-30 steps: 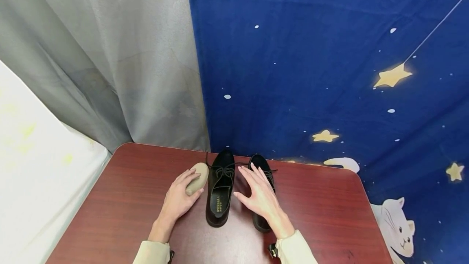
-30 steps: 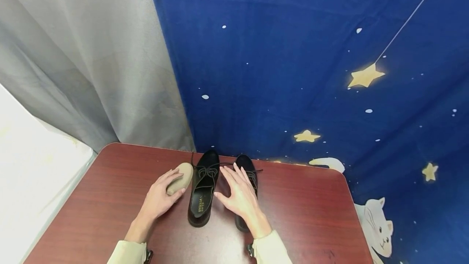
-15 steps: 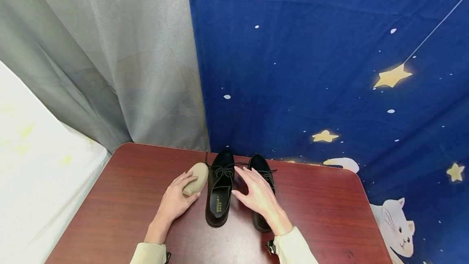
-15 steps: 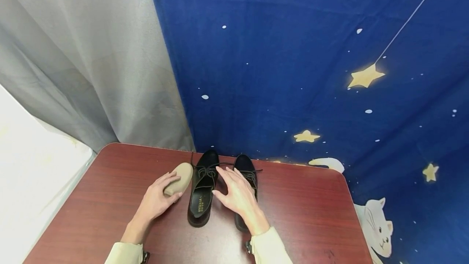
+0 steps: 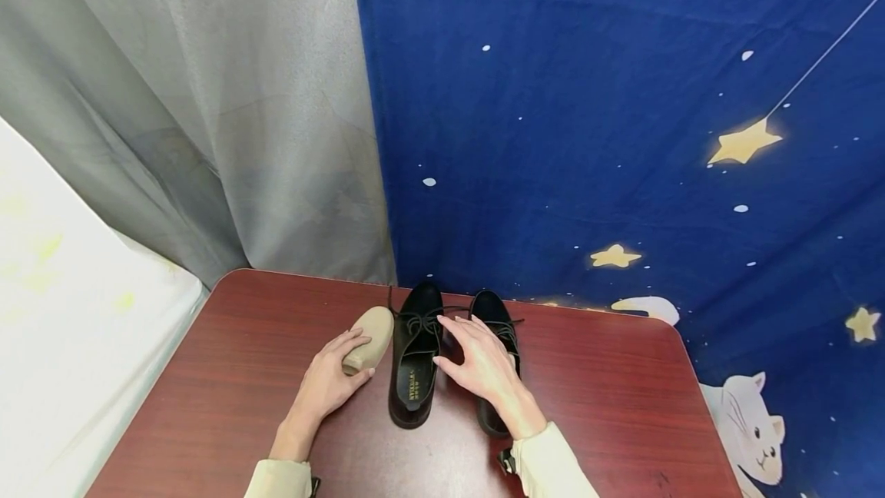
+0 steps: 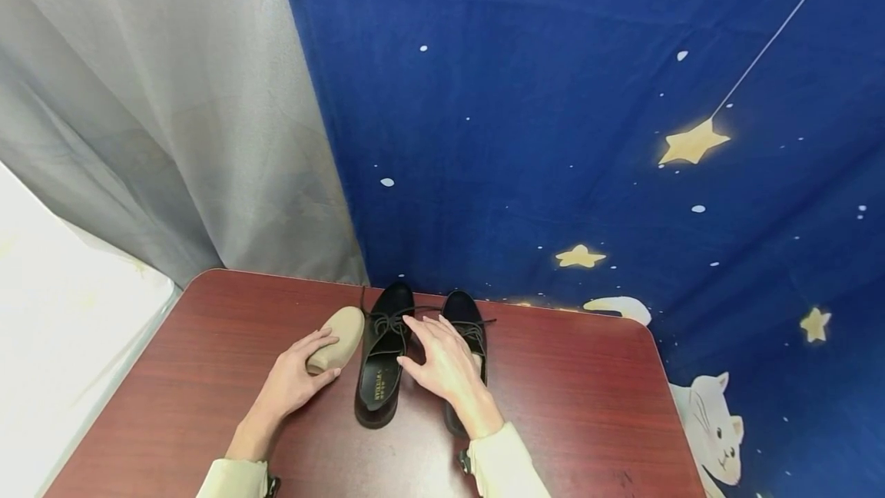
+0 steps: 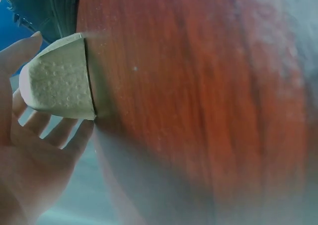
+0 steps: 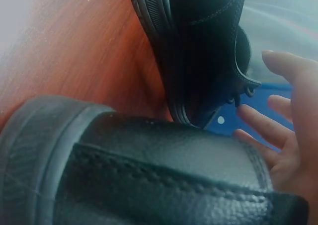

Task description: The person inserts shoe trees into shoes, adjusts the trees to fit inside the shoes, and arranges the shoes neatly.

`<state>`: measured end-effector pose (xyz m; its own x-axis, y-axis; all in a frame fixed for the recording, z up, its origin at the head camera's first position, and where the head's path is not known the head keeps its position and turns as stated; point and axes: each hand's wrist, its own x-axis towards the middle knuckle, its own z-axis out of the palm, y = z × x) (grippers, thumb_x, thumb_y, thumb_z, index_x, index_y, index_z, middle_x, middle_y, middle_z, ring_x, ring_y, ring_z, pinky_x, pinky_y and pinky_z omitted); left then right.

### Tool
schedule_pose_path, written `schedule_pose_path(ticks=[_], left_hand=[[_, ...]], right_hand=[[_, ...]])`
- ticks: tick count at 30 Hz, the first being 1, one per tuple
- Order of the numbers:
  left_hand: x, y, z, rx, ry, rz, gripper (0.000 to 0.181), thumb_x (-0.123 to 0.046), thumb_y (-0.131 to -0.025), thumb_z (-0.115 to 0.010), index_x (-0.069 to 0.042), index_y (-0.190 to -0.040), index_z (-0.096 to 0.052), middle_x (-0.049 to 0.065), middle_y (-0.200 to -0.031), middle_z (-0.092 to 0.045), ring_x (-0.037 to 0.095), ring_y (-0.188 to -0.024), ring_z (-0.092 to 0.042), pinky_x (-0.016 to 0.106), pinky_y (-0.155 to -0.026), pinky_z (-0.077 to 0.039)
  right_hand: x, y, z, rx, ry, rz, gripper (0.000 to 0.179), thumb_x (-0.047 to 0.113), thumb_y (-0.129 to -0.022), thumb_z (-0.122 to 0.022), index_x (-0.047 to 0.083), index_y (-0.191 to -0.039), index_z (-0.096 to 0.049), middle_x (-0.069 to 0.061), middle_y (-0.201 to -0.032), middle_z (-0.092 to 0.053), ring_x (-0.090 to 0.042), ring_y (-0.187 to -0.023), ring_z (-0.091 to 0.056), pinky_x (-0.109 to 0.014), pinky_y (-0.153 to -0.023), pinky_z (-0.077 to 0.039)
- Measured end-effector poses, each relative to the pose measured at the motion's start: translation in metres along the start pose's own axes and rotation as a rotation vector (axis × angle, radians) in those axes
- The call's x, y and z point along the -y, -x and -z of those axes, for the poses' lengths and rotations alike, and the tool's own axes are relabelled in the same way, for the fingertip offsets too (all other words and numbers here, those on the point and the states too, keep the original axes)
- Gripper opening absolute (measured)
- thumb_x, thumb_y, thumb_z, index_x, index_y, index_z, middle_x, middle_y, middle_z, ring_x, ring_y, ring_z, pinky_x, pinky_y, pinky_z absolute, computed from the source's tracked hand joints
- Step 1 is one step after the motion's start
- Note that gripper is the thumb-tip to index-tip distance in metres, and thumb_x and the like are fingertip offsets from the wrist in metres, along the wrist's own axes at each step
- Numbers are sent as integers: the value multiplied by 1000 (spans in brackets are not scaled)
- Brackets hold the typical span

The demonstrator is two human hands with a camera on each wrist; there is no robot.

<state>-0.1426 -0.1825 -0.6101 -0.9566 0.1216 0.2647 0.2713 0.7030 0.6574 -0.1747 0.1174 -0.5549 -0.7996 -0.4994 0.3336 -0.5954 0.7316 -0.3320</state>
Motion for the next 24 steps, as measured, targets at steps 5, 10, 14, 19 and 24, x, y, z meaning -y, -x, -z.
schedule_pose_path(ticks=[5,10,14,19,24], left_hand=[[-1,1,1,29,8,30,56,-18,-74,-85,-14,-127,-68,7,-141,-57,34,-134,-47,54,-104,-40],[-1,1,1,34,7,26,57,-13,-74,-85,-14,-128,-67,7,-142,-57,35,-134,-47,56,-104,-40],[0,1,0,26,6,18,57,-12,-73,-85,-14,-128,-67,7,-141,-57,35,-133,-48,56,-103,-41],[2,1,1,28,11,7,58,-12,-73,-86,-14,-128,-68,7,-142,-57,34,-133,-48,55,-101,-43],[4,1,2,47,26,16,59,-13,-72,-87,-16,-128,-68,6,-143,-56,32,-134,-48,53,-101,-44]], right_hand=[[1,0,-1,-9,26,4,60,39,-83,-78,17,-136,-61,-1,-126,-66,-20,-121,-58,-39,-115,-31],[1,-1,-2,0,31,-10,60,38,-82,-80,19,-136,-61,2,-127,-64,-17,-120,-59,-42,-114,-32],[3,-3,-1,18,39,-33,58,38,-81,-81,22,-134,-62,3,-129,-63,-17,-121,-58,-43,-114,-32],[4,-6,-1,34,42,-54,54,39,-82,-81,24,-131,-64,4,-130,-62,-17,-121,-57,-44,-113,-33],[3,-8,-2,13,38,-32,51,38,-82,-81,23,-129,-66,4,-126,-64,-16,-119,-59,-45,-110,-37]])
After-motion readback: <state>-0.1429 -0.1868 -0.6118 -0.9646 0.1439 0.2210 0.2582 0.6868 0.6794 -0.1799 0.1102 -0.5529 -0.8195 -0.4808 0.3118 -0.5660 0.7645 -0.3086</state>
